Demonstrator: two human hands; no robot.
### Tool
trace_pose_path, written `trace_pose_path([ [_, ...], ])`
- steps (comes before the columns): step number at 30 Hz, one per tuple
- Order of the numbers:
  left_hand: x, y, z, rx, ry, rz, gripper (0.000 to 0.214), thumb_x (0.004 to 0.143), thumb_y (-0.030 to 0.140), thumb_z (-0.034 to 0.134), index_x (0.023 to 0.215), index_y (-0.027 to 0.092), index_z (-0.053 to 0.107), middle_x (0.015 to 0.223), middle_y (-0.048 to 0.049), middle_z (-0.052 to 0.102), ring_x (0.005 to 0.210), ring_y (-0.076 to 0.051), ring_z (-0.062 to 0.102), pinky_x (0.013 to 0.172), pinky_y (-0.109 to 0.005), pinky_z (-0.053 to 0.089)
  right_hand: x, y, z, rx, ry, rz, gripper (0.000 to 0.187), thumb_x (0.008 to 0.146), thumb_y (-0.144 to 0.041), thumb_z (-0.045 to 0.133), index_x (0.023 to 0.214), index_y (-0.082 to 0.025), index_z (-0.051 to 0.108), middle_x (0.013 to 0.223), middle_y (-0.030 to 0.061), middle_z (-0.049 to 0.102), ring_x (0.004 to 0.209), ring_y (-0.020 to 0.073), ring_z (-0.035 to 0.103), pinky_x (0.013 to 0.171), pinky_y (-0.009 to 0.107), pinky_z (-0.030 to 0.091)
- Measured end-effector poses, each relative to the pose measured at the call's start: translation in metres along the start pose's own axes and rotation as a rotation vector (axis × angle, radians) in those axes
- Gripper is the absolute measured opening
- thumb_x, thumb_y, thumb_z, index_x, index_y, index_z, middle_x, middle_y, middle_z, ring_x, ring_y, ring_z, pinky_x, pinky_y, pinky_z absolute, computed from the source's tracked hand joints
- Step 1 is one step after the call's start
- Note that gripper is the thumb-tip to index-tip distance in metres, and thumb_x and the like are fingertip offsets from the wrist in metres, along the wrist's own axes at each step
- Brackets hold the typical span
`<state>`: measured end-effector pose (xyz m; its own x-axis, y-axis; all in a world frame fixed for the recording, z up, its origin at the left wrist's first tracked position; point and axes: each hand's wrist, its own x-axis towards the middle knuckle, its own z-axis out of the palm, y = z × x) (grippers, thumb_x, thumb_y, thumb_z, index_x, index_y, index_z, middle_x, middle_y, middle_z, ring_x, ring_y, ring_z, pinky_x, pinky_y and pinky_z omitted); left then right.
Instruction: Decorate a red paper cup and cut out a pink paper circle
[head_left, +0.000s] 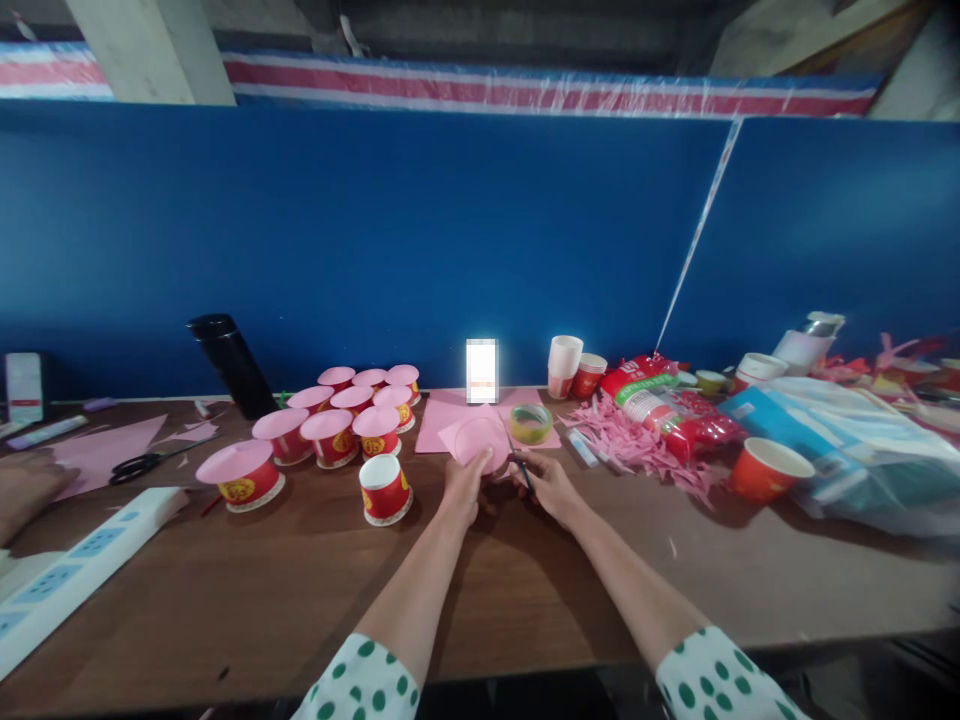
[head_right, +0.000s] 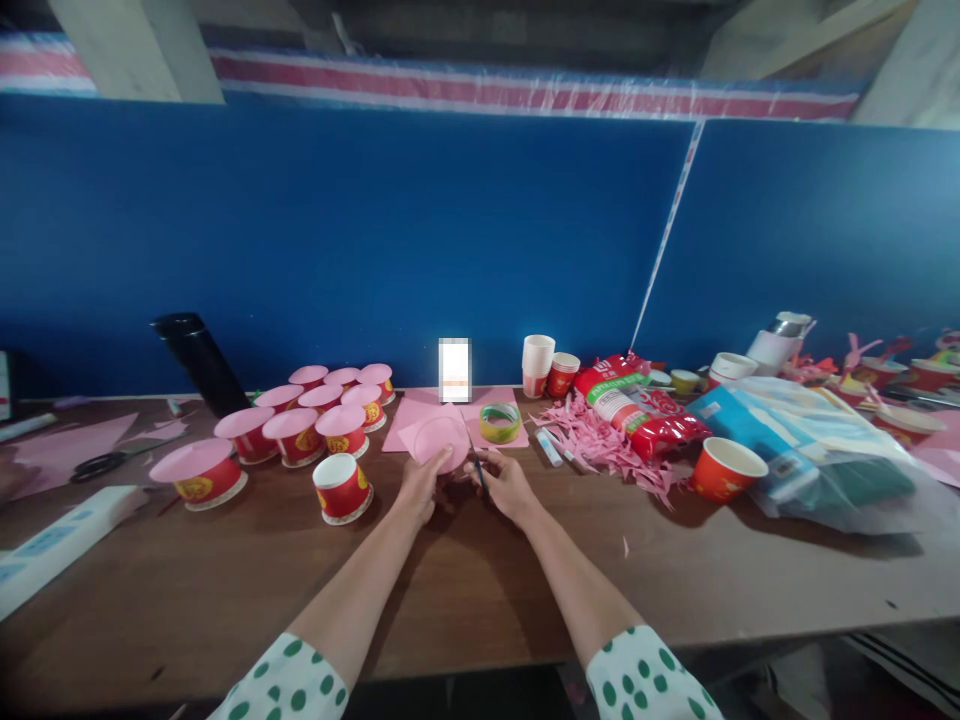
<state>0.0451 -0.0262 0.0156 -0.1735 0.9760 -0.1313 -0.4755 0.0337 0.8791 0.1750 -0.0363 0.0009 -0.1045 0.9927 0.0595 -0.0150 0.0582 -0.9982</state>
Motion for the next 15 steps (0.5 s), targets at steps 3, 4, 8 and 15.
trace_pose_path([
  [3, 0.0013, -0.0014, -0.0014, 0.022, 0.01, 0.004, 0.038, 0.055, 0.027, 0.075, 0.084, 0.006, 0.063, 0.072, -0.0123, 0.069, 0.062, -0.023, 0.066, 0.053, -0.03, 0.053, 0.0003, 0.0011, 0.0, 0.019, 0.002, 0.002, 0.041, 0.064, -0.041, 0.067, 0.095, -0.015, 0.062, 0.053, -0.0046, 0.053, 0.039, 0.006, 0.045, 0.034, 0.015, 0.028],
  [4, 0.002, -0.0021, -0.0019, 0.024, 0.01, 0.008, 0.039, 0.054, 0.027, 0.075, 0.084, 0.006, 0.063, 0.072, -0.0123, 0.069, 0.063, -0.023, 0.066, 0.053, -0.03, 0.053, 0.0003, 0.0013, -0.0001, 0.017, -0.003, -0.002, 0.04, 0.064, -0.04, 0.067, 0.095, -0.015, 0.062, 0.054, -0.0048, 0.053, 0.039, 0.006, 0.046, 0.034, 0.015, 0.028],
  [8, 0.0047, -0.0058, -0.0039, 0.022, -0.005, 0.035, 0.042, 0.051, 0.027, 0.077, 0.085, 0.006, 0.063, 0.072, -0.0112, 0.069, 0.064, -0.022, 0.066, 0.056, -0.03, 0.053, 0.0002, 0.0013, -0.001, -0.015, -0.014, -0.026, 0.042, 0.065, -0.041, 0.066, 0.099, -0.015, 0.061, 0.055, -0.0042, 0.053, 0.041, 0.0065, 0.047, 0.033, 0.015, 0.029],
  [15, 0.0052, -0.0067, -0.0039, -0.001, -0.01, 0.024, 0.043, 0.052, 0.025, 0.077, 0.089, 0.008, 0.062, 0.074, -0.0098, 0.068, 0.066, -0.02, 0.065, 0.061, -0.03, 0.053, 0.0012, 0.0008, -0.0018, -0.04, -0.01, -0.029, 0.043, 0.066, -0.041, 0.065, 0.1, -0.015, 0.061, 0.056, -0.0039, 0.054, 0.041, 0.0061, 0.047, 0.033, 0.014, 0.029],
])
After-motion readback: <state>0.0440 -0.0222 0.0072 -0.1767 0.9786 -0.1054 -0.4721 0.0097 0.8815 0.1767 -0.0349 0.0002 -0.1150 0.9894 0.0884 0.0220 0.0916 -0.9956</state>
